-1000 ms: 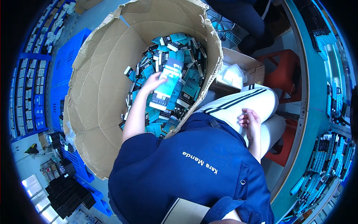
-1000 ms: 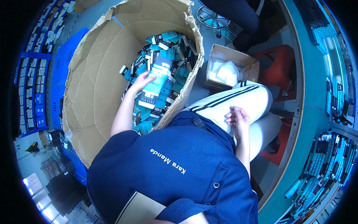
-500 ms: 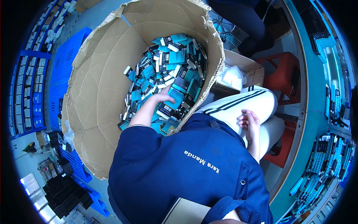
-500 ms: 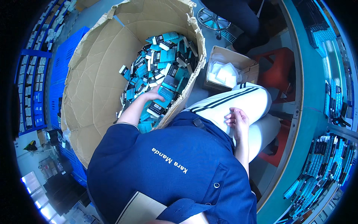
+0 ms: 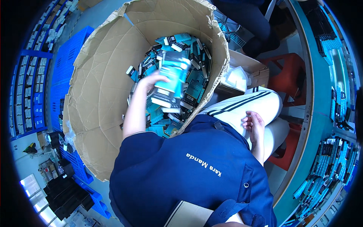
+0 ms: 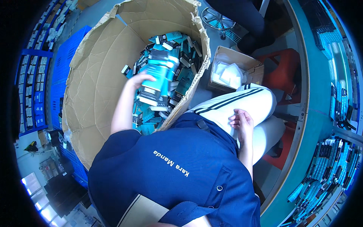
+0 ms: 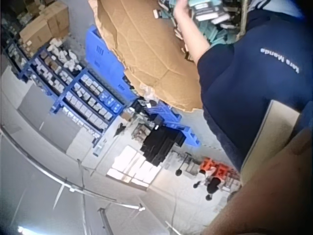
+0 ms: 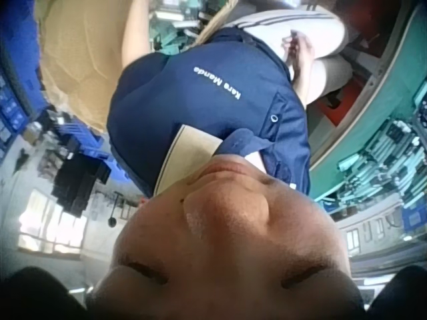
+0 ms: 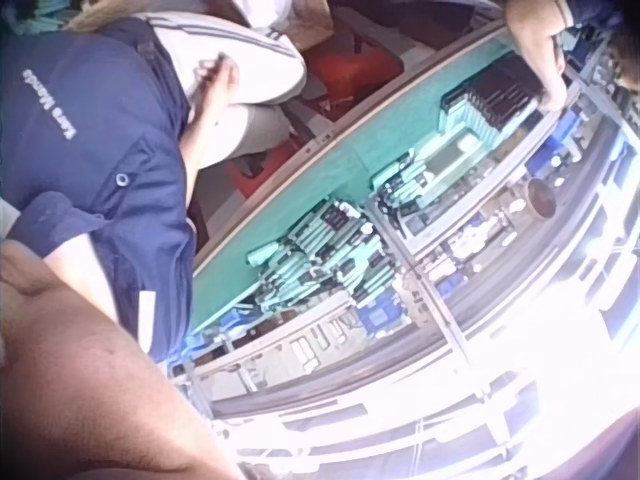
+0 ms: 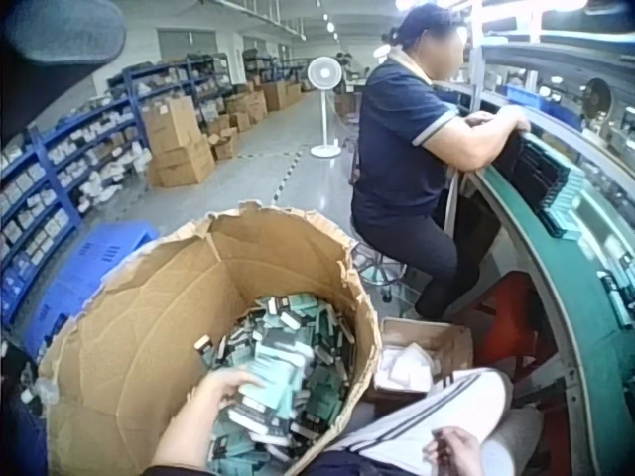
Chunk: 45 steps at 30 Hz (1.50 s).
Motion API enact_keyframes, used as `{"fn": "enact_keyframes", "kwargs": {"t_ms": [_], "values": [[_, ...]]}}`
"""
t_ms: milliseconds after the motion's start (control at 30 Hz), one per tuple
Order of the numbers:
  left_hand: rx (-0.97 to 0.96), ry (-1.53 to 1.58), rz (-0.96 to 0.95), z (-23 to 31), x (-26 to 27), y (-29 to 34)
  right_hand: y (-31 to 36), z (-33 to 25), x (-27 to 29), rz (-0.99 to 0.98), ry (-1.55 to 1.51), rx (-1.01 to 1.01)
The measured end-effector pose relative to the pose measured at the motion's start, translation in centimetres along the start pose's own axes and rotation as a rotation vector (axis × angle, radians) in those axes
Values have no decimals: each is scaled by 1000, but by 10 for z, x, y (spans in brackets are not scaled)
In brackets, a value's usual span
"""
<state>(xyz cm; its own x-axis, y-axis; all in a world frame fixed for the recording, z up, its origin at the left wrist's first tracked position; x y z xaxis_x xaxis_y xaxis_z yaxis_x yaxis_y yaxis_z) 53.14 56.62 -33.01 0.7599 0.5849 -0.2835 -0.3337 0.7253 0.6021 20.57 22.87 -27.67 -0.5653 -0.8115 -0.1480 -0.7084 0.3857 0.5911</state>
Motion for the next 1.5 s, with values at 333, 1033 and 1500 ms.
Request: {"fn": "enact_keyframes", "kwargs": {"t_ms": [333, 1033, 1500], "values": [[523, -112, 39, -100, -60, -44, 3, -1, 3, 20, -1, -21], [222, -72, 60, -101, -64, -49, -3, 5, 9, -10, -53, 7], [-613, 357, 394, 36, 45, 78, 8, -24, -2, -96, 38, 154]]}}
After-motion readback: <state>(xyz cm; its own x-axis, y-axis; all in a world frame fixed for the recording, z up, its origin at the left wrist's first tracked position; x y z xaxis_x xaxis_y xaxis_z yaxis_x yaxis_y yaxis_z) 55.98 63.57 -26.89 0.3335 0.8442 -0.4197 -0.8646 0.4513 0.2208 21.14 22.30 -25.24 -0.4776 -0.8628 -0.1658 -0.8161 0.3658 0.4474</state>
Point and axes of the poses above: each hand's wrist, its own y-axis away from the middle knuckle, its own x-axis out of the back of the hand, z = x × y, the point moved 8 cm from there along -y, towards the middle knuckle, and after that the axes turned 6 degrees about -z, right-handed, at the moved point
